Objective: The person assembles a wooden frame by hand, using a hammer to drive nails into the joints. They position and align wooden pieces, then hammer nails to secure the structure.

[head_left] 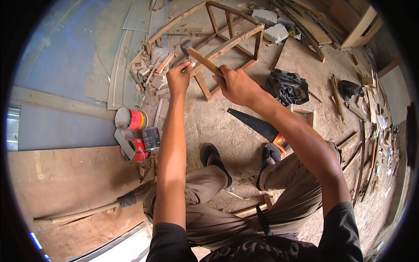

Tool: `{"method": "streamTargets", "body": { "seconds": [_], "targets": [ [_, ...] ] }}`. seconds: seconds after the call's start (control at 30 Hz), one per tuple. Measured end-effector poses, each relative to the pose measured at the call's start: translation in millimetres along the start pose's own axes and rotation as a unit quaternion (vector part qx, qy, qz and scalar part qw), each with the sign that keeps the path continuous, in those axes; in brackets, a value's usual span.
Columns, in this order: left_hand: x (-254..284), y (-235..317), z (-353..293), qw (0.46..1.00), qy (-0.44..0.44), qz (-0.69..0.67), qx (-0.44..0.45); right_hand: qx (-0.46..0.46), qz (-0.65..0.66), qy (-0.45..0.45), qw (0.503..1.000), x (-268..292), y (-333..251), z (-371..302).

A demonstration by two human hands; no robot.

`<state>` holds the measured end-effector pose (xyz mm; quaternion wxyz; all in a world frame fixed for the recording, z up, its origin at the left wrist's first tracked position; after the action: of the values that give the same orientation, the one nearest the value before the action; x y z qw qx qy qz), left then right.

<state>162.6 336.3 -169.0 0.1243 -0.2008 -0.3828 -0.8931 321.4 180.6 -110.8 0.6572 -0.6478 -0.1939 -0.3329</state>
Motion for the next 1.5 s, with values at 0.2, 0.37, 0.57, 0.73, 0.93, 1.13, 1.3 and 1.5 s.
{"method": "streamTargets", "body": {
  "seconds": [0.2, 0.37, 0.57, 0.73, 0.93, 1.13, 1.3, 1.5],
  "targets": [
    [0, -8, -2, 1.000, -0.001, -0.007, 0.028, -0.004, 0.010, 0.011, 1.000, -2, -3, -5],
    [0, 8, 0, 0.999, -0.003, 0.003, -0.039, -0.004, 0.008, 0.021, 1.000, 0, -8, -6],
    [3, -1, -4, 1.000, 0.001, -0.007, -0.006, -0.005, 0.022, 0.004, 1.000, -6, -11, -5],
    [-2, 5, -1, 1.000, 0.001, -0.015, -0.017, -0.020, 0.008, -0.001, 1.000, -2, -6, -2],
    [2, 1, -3, 1.000, 0.003, -0.006, -0.030, -0.011, 0.026, 0.044, 0.999, 4, -12, -6],
    [0, 10, -2, 0.999, 0.004, -0.014, -0.048, -0.022, 0.030, 0.032, 0.999, 0, -3, 1],
    [-1, -1, -2, 1.000, -0.003, -0.026, -0.003, -0.011, 0.001, 0.026, 1.000, 0, -3, 1],
    [0, 2, -3, 0.999, 0.002, -0.040, -0.014, -0.030, 0.009, 0.028, 0.999, 7, -7, -2]
  ]
}}
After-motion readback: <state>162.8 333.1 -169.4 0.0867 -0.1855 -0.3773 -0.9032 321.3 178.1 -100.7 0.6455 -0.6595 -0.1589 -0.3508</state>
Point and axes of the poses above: each hand's wrist, its own z-axis towards the middle knuckle, its own x-axis out of the back of the hand, y = z × x, the point moved 10 cm from there along z, towards the middle knuckle, and after that the axes turned 12 degrees about -x, right-handed, at the moved point
